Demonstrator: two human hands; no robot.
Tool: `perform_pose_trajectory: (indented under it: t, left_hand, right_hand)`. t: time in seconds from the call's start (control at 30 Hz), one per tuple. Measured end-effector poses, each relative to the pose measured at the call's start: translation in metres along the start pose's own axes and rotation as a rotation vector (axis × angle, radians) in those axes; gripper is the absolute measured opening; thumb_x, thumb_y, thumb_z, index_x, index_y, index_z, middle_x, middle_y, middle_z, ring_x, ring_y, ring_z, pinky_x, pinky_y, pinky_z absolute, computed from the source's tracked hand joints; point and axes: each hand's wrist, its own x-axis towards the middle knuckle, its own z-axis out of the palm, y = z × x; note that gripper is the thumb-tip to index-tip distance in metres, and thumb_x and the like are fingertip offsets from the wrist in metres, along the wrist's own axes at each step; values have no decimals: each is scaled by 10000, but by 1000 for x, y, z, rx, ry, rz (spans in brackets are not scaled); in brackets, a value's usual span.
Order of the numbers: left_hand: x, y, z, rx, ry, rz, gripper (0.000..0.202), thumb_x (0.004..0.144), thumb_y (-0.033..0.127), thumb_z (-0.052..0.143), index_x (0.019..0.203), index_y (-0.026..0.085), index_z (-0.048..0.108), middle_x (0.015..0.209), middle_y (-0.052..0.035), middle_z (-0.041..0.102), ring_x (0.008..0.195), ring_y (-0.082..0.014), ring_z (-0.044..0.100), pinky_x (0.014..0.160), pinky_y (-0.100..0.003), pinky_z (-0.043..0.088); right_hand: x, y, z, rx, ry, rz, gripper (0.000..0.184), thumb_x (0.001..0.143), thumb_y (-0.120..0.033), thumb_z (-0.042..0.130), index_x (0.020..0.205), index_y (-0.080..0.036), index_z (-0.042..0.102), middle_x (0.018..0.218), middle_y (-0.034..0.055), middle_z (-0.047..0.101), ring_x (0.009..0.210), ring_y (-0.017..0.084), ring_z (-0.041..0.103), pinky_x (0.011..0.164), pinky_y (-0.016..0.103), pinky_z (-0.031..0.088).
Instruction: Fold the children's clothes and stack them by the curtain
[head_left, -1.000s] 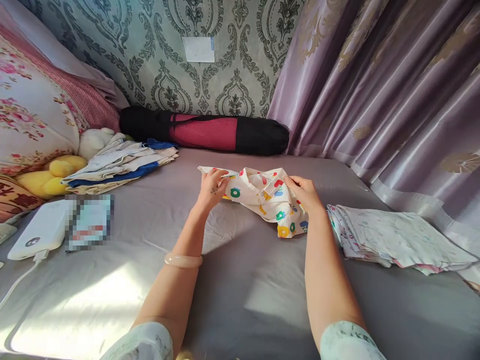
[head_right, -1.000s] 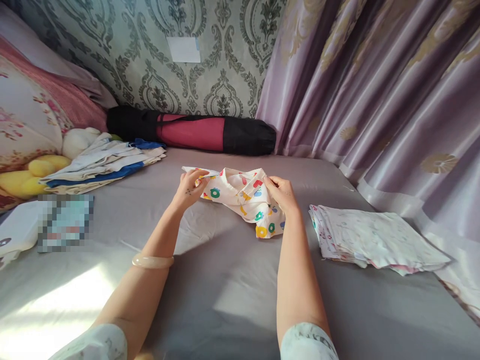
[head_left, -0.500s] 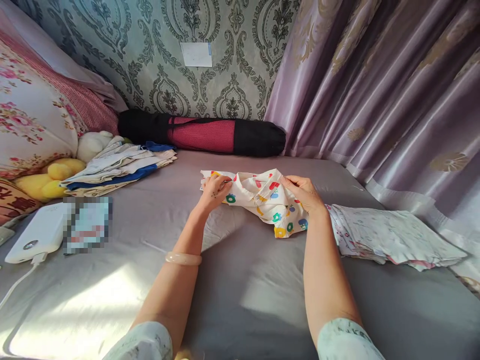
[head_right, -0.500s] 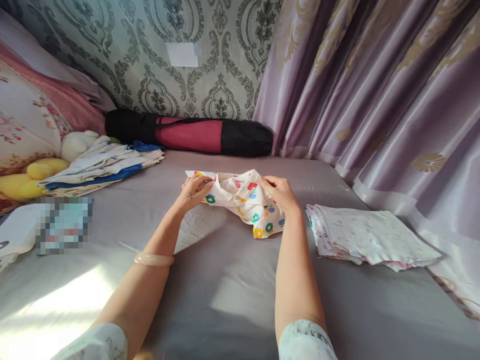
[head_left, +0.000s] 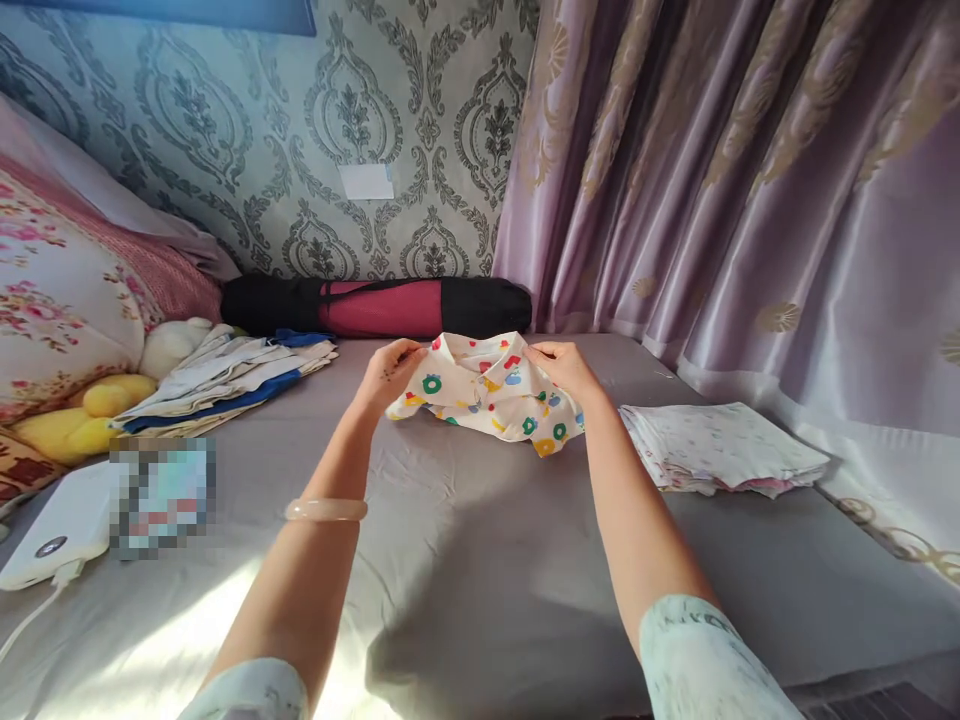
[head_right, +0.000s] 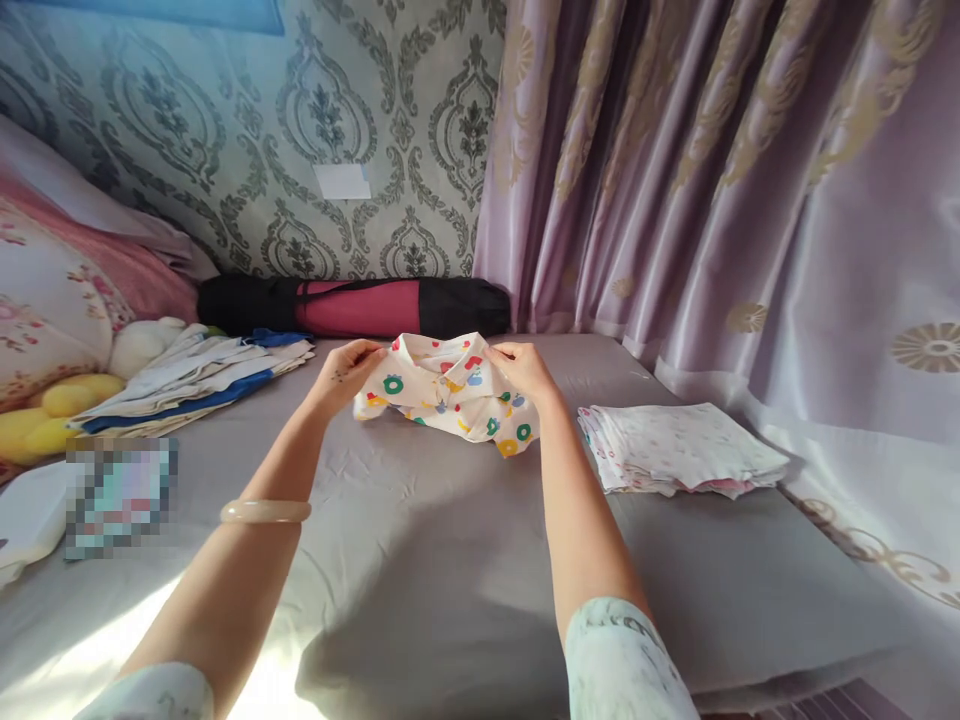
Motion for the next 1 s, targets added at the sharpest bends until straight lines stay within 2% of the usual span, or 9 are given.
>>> perform_pose_trajectory:
  t: [0.2,0.33,0.43,0.5,0.57,0.7,0.77,0.87,1.0]
  left_hand:
    - [14,50,-42,23,-96,98,262,714,436,692,760,177,689,653,-10,593,589,-127,516,519,-226,378]
    - [18,72,-62,-10,-118,92,223,702,392,733,771,182,702,629,-6,577,566,-127,527,513,-234,387]
    - [21,85,-74,-4,-105,129,175,725,352,715,806,198,711,641,-2,584,578,-131,539,518,-241,398]
    - [21,98,-82,34,-45,194,128,731,315,707,796,205,709,662,-1,590,622,-138,555,550,-250,420]
    - [21,114,-88,90,64,290,91,738,287,704,778,206,700,707,-2,596,707,-148,573,616,-261,452]
    - [26,144,-94,171,338,455,123,846,277,607,881,179,672,859,-10,604,968,-178,573,831,-306,472]
    - [36,151,-93,252,347,452,141,869,266,565,891,169,664,865,-9,601,992,-179,568,900,-332,455]
    - [57,148,-90,420,295,348,113,794,254,607,782,174,686,791,-6,612,879,-175,586,900,-330,457]
    - [81,133,-89,442,388,289,152,733,273,614,748,167,722,773,-13,656,828,-184,594,831,-297,465]
  right_hand:
    - [3,-33,-13,-27,2,-62,451,687,-588,709,878,-186,780,696,-4,695,639,177,588,575,283,453]
    - [3,-52,-22,35,-23,-67,423,652,-568,769,862,-201,777,646,9,676,603,176,561,547,299,461]
    - [4,-68,-31,1,-61,-84,447,656,-587,762,884,-203,773,585,-3,631,542,150,511,504,289,430]
    - [6,-82,-38,-67,-77,-139,471,689,-620,719,903,-203,769,581,-13,607,534,137,497,505,282,415]
    - [8,-100,-44,-180,-30,-259,454,738,-619,680,909,-206,766,640,-7,613,599,147,532,563,289,433]
    - [14,-137,-48,-461,292,-569,320,901,-483,572,987,-226,742,910,35,637,928,203,576,812,337,443]
    - [18,-150,-46,-603,376,-645,282,949,-405,513,1011,-230,726,987,50,627,1022,222,541,881,367,411]
    - [29,-159,-41,-805,331,-675,240,948,-330,509,955,-231,727,1040,66,633,1041,248,510,901,406,375]
    - [47,-156,-39,-946,379,-644,239,945,-271,506,913,-216,737,1081,83,639,1040,263,492,887,416,343]
